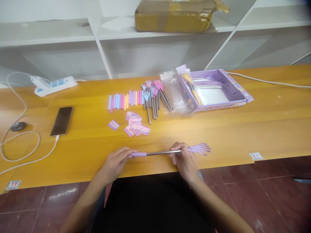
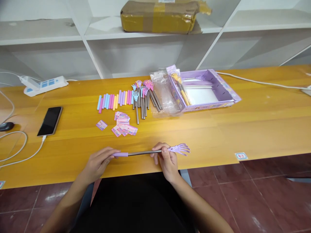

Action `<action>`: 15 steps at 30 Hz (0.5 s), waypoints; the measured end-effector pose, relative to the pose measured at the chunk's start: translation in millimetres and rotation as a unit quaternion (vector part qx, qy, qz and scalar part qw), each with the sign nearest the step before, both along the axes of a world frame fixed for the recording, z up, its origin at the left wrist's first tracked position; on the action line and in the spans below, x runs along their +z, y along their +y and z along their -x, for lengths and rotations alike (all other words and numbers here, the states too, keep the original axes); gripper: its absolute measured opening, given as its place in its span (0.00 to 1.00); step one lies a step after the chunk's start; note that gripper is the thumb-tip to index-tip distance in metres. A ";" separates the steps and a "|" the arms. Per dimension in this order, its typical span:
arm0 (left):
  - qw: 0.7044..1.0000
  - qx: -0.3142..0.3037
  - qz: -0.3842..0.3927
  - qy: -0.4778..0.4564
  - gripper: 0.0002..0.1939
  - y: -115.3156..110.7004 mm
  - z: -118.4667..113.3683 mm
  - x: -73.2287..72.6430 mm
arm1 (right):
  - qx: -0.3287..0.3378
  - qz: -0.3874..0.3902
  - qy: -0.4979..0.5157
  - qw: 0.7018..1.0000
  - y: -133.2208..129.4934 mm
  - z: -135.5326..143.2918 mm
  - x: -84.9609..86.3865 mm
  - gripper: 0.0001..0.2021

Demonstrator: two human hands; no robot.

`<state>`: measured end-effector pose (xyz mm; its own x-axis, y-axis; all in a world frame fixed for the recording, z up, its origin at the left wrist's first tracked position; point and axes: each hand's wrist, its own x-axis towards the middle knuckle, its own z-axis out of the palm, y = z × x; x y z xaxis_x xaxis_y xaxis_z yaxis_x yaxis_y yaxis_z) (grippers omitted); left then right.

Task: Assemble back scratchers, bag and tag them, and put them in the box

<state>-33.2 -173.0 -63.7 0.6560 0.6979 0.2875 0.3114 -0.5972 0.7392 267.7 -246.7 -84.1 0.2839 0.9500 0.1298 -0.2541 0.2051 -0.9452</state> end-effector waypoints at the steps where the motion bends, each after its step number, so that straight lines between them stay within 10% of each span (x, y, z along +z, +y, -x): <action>1: 1.000 -0.001 -0.001 -0.004 0.17 -0.1 -0.3 -0.2 | 0.003 -0.006 0.000 1.000 0.1 -0.1 0.5 0.19; 15: 1.000 0.008 0.026 0.000 0.17 -1.5 2.2 -1.6 | 0.054 0.012 0.009 0.998 4.8 -9.6 -6.4 0.18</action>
